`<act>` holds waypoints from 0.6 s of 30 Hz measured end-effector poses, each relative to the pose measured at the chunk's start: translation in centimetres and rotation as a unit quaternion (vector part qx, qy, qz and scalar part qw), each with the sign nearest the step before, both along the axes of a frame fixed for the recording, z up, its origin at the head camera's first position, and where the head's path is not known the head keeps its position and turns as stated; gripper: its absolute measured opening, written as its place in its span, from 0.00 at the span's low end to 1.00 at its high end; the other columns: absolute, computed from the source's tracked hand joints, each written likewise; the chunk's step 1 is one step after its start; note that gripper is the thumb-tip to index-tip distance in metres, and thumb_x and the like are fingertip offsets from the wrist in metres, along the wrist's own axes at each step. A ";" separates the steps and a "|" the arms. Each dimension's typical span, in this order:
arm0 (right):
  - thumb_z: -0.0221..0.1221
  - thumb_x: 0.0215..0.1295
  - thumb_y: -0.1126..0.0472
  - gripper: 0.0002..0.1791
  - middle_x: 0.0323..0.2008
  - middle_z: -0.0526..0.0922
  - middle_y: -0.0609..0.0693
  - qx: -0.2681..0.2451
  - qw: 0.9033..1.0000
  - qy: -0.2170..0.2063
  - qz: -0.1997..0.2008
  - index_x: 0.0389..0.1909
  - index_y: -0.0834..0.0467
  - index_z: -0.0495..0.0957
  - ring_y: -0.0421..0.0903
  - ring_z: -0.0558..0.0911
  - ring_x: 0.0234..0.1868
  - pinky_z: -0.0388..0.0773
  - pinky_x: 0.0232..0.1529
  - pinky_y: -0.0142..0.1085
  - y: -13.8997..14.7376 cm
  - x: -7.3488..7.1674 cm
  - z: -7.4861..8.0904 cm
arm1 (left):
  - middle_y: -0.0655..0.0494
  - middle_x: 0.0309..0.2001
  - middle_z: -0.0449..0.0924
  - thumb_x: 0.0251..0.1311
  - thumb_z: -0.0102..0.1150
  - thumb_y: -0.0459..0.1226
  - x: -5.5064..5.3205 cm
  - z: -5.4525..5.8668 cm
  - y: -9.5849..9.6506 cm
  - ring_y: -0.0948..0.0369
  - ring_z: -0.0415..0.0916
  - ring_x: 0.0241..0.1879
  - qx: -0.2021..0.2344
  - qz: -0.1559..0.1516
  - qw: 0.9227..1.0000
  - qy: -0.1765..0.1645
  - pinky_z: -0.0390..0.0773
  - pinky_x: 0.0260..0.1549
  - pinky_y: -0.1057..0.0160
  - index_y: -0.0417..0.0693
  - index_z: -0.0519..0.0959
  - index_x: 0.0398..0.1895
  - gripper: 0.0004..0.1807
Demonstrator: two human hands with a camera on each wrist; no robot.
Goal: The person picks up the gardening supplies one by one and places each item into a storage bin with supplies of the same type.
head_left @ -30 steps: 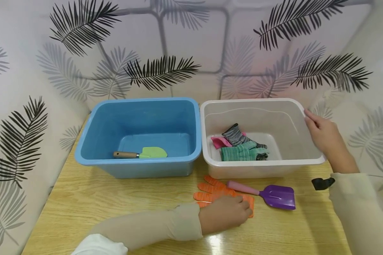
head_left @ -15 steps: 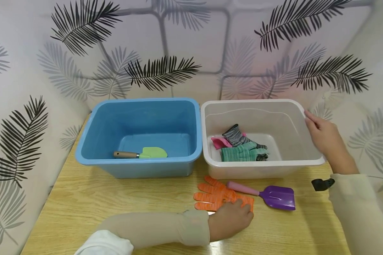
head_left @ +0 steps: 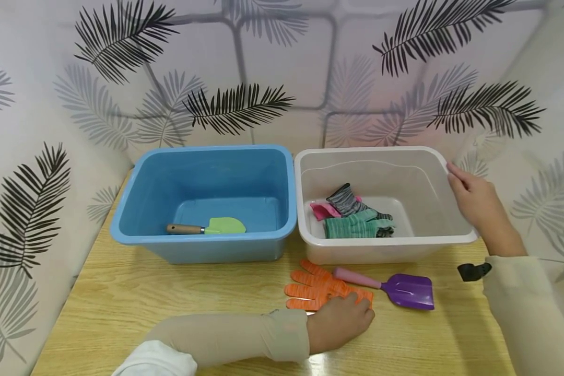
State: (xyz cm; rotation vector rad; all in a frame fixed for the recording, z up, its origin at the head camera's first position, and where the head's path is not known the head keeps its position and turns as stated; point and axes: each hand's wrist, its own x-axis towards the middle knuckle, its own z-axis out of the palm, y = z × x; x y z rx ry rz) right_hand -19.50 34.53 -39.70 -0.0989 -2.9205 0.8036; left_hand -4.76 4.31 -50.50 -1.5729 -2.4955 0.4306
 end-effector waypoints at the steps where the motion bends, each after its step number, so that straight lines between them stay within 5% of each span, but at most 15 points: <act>1: 0.32 0.67 0.43 0.26 0.62 0.57 0.62 0.001 1.000 0.000 0.001 0.65 0.44 0.51 0.68 0.61 0.56 0.58 0.49 0.62 0.0 0.0 0.0 | 0.63 0.36 0.68 0.61 0.48 0.40 -0.1 0.0 0.0 0.65 0.67 0.30 -0.001 0.003 1.000 -0.010 0.69 0.14 0.70 0.60 0.71 0.40 0.06; 18: 0.31 0.67 0.43 0.27 0.62 0.56 0.62 -0.003 1.000 -0.001 0.000 0.66 0.44 0.51 0.68 0.61 0.56 0.57 0.49 0.62 0.0 0.1 0.0 | 0.64 0.34 0.69 0.60 0.51 0.40 -0.5 0.1 -0.4 0.66 0.67 0.31 0.021 0.002 0.998 -0.056 0.70 0.16 0.72 0.59 0.74 0.39 0.06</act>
